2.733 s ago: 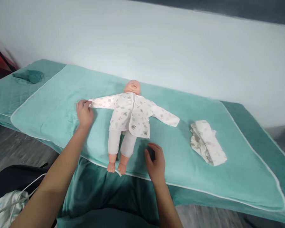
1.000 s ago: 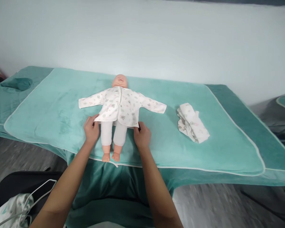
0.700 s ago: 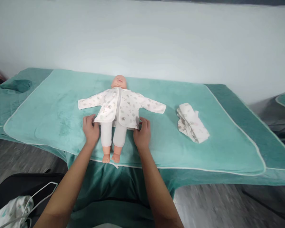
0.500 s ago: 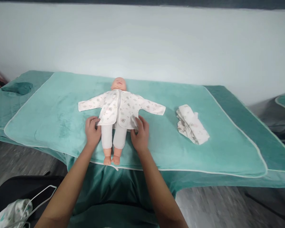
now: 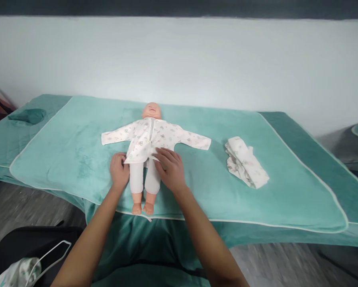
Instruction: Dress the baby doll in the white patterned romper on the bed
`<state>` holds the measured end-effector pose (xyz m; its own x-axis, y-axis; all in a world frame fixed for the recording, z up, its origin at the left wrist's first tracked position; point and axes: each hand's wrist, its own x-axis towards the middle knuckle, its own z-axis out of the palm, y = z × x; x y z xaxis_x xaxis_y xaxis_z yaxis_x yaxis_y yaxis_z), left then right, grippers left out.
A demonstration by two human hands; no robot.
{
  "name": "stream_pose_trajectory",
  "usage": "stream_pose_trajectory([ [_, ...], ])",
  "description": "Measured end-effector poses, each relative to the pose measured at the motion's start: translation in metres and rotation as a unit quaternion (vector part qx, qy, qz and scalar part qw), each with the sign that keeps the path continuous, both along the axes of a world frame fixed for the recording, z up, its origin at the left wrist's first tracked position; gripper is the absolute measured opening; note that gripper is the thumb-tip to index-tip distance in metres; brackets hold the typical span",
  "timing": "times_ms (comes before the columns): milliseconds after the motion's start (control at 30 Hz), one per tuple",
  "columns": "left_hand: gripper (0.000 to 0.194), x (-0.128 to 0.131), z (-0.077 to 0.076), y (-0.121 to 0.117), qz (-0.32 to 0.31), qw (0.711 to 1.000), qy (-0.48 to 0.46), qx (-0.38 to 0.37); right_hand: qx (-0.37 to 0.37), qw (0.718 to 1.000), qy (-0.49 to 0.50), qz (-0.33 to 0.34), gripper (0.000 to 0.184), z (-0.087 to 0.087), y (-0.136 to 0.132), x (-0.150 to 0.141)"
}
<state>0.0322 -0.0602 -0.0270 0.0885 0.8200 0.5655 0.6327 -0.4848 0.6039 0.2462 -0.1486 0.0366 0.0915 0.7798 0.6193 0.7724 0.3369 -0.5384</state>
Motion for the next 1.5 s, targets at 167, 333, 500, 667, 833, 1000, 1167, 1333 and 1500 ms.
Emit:
stream_pose_trajectory([
  [167,0.019,0.001,-0.005,0.003,-0.002,1.000,0.003,0.017,-0.041,0.993,0.109,-0.017,0.025,0.021,0.031,0.014],
  [333,0.019,0.001,-0.008,0.005,0.007,1.000,0.006,0.017,-0.194,0.971,0.020,-0.140,0.028,0.044,0.119,0.017],
  [500,0.017,0.000,-0.010,0.007,0.013,1.000,-0.005,0.021,-0.326,0.934,-0.061,-0.136,0.010,0.068,0.172,0.018],
  [667,0.019,0.000,-0.009,0.007,0.001,1.000,-0.019,0.018,-0.252,0.964,-0.027,-0.080,0.018,0.070,0.181,0.019],
  [833,0.011,-0.003,0.000,0.003,-0.056,0.990,-0.127,0.012,-0.107,0.987,0.113,-0.040,0.011,0.034,0.144,0.019],
  [1000,0.031,-0.004,0.004,0.000,-0.051,0.979,-0.195,-0.021,-0.001,0.979,0.180,-0.093,0.022,-0.017,0.085,0.030],
  [1167,0.041,-0.002,0.005,0.003,-0.012,0.980,-0.179,-0.089,-0.054,0.962,0.243,-0.117,0.026,-0.050,0.057,0.035],
  [1333,0.034,0.002,0.017,0.010,-0.053,0.987,-0.100,-0.113,-0.108,0.969,0.142,-0.172,0.023,-0.053,0.048,0.025],
  [1500,0.043,0.010,0.034,0.022,-0.140,0.962,-0.124,-0.200,-0.102,0.968,0.163,-0.162,0.032,-0.049,0.044,0.024],
])
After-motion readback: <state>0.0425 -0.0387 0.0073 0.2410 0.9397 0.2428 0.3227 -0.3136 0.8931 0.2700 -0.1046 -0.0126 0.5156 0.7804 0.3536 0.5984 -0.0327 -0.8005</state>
